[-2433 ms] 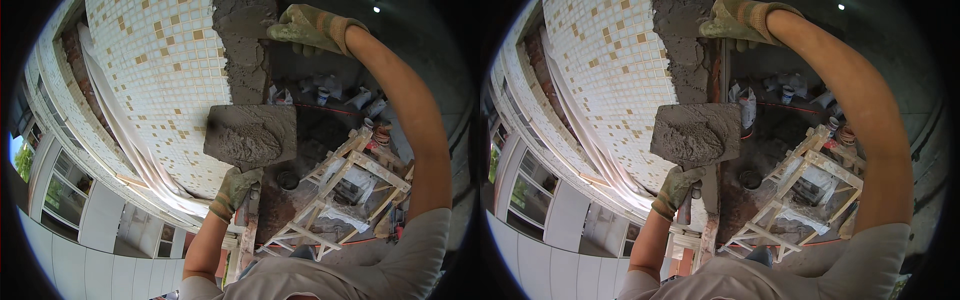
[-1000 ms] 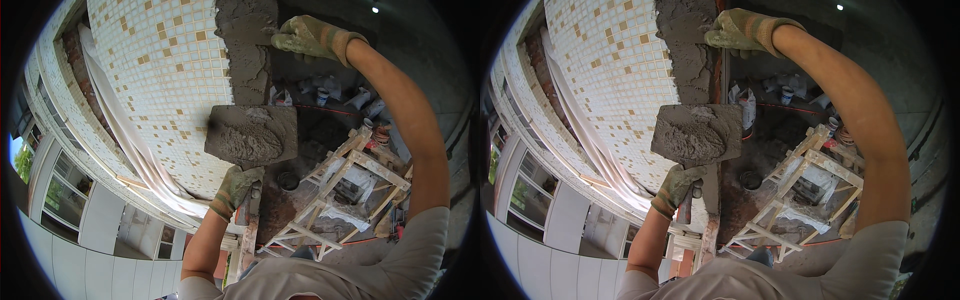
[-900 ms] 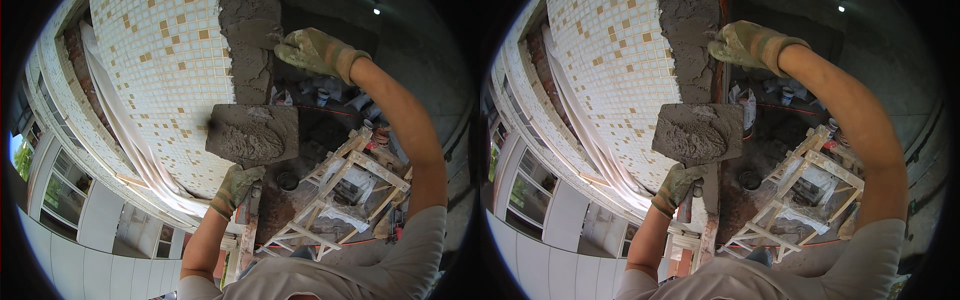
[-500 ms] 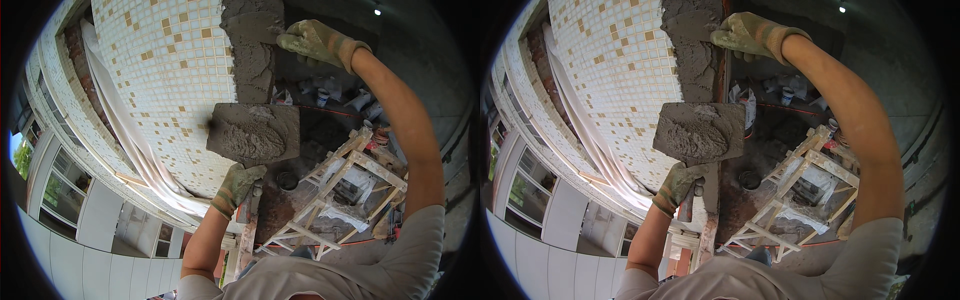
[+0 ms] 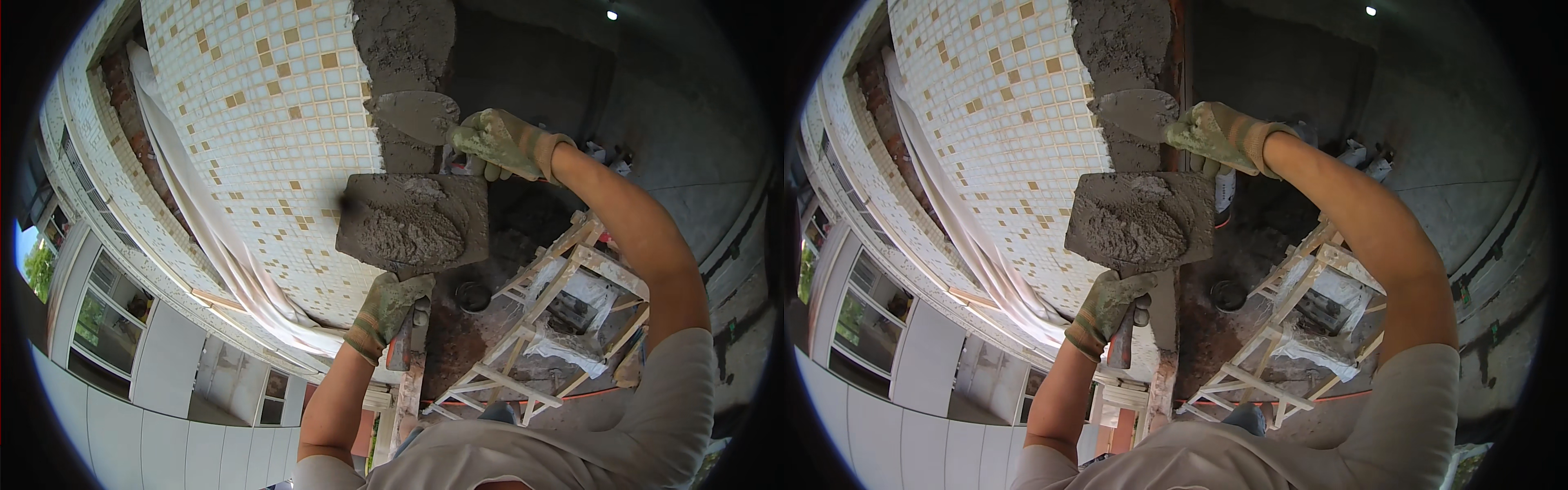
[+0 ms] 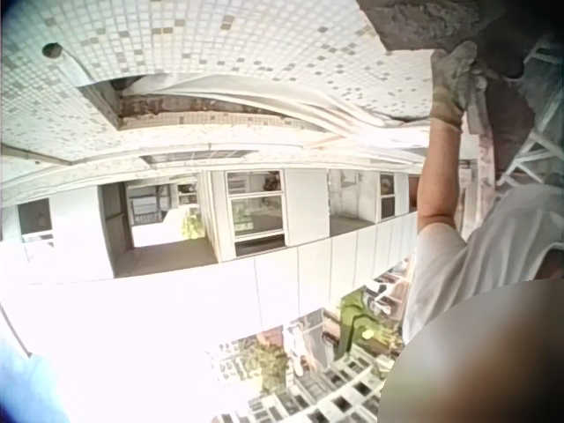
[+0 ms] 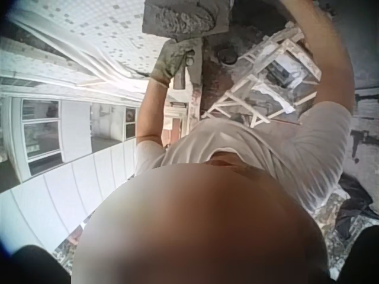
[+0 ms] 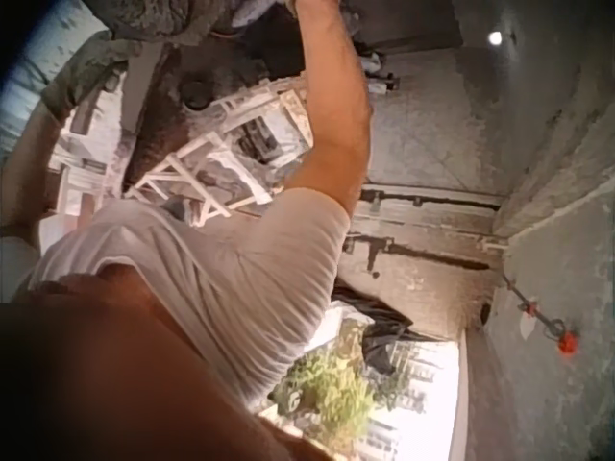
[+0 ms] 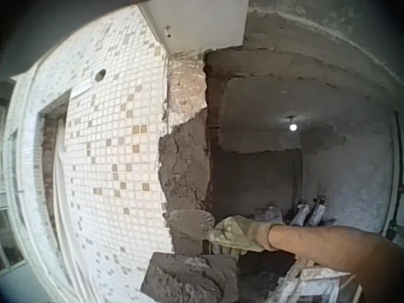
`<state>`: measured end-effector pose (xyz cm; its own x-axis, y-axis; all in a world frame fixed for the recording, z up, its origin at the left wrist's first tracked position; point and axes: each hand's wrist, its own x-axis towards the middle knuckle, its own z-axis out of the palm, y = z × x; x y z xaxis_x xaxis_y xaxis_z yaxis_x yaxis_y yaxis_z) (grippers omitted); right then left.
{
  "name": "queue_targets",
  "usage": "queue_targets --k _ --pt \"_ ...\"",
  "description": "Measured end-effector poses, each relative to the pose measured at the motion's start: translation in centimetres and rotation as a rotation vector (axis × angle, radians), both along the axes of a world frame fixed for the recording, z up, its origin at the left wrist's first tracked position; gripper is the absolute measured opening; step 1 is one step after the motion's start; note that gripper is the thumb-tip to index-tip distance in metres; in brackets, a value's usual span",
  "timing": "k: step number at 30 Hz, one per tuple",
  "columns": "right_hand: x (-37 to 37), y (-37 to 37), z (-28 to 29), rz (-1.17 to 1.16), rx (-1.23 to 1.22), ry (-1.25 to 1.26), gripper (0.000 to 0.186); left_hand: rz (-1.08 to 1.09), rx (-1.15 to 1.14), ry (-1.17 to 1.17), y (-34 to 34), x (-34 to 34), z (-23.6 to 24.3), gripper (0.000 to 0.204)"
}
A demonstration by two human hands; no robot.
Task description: Apply mortar to a brick wall using a trowel and a hawk.
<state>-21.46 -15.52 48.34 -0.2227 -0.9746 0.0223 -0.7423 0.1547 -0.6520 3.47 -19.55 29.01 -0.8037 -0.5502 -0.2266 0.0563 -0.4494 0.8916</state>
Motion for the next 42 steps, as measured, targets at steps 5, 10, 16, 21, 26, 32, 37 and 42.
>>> queue_targets --k 5,10,16,21,26,32,37,42 --pt "2.3 0.8 5.2 -0.083 -0.031 0.349 0.043 0.007 -0.019 -0.009 -0.1 -0.3 -0.1 0.017" --pt "2.5 1.0 7.4 -0.102 -0.106 0.407 0.048 -0.004 -0.022 -0.003 0.0 -0.3 -0.3 0.017" --pt "0.7 0.3 4.7 0.009 -0.044 0.885 0.046 0.041 0.013 -0.015 0.2 -0.2 0.0 0.013" --pt "2.1 -0.2 7.5 -0.111 -0.127 0.707 0.049 0.038 0.023 0.008 0.3 -0.4 0.1 0.013" --pt "2.9 1.3 3.2 -0.017 -0.089 0.874 0.027 0.05 0.031 0.016 -0.2 0.0 -0.6 0.013" --pt "1.4 2.2 -1.0 0.228 0.078 1.559 0.034 0.039 -0.01 -0.003 0.0 -0.2 -0.3 0.013" --pt "3.2 0.0 1.7 0.043 0.178 1.633 0.047 0.028 0.007 -0.011 0.3 -0.2 0.2 0.014" --pt "4.5 0.7 1.3 -0.003 0.161 1.739 0.049 0.042 0.01 -0.017 0.1 -0.2 0.1 0.013"
